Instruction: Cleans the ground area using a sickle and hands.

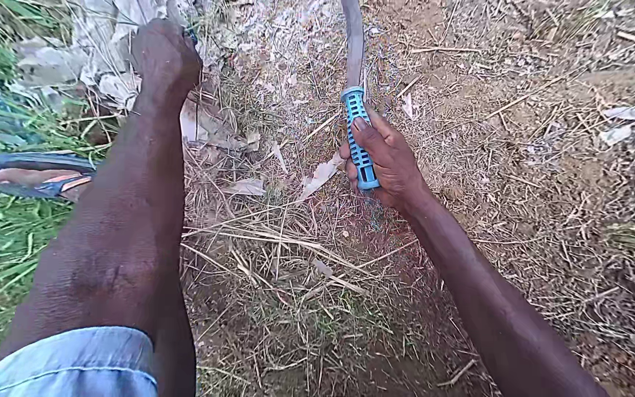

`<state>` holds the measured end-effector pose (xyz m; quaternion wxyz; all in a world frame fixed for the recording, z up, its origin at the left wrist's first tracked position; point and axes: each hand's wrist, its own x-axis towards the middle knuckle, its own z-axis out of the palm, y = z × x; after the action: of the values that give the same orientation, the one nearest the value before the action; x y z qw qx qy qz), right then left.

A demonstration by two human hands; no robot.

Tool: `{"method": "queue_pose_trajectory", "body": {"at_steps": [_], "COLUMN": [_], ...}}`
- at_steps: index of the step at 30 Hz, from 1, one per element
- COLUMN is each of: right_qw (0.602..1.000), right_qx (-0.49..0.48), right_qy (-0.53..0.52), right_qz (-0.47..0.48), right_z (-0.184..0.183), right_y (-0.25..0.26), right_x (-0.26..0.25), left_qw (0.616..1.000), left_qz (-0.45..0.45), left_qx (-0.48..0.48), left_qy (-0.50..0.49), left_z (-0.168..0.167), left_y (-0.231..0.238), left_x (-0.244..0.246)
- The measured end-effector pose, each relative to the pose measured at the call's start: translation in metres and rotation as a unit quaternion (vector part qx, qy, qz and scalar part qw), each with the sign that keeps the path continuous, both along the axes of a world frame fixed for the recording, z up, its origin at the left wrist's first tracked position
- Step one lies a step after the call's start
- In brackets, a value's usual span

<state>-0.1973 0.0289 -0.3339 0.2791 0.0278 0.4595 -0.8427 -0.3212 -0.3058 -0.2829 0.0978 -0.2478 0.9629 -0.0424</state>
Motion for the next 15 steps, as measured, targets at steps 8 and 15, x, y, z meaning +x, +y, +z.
{"method": "queue_pose_trajectory", "body": {"at_steps": [8, 15], "right_qw": [0.985, 0.994], "right_qx": [0.081, -0.007], "right_qy": [0.03, -0.08], "right_qz": [0.151, 0.075], "right_z": [-0.005, -0.017], "right_y": [-0.1, -0.059], "right_x": [-0.025, 0.058], "left_qw": [1.0, 1.0], "left_qz": [-0.009, 0.014], "left_qx": [-0.021, 0.013], "left_qy": [0.004, 0.009], "left_z": [0.006, 0.004], "left_y": [-0.004, -0.019], "left_x": [-0.005, 0.055]}}
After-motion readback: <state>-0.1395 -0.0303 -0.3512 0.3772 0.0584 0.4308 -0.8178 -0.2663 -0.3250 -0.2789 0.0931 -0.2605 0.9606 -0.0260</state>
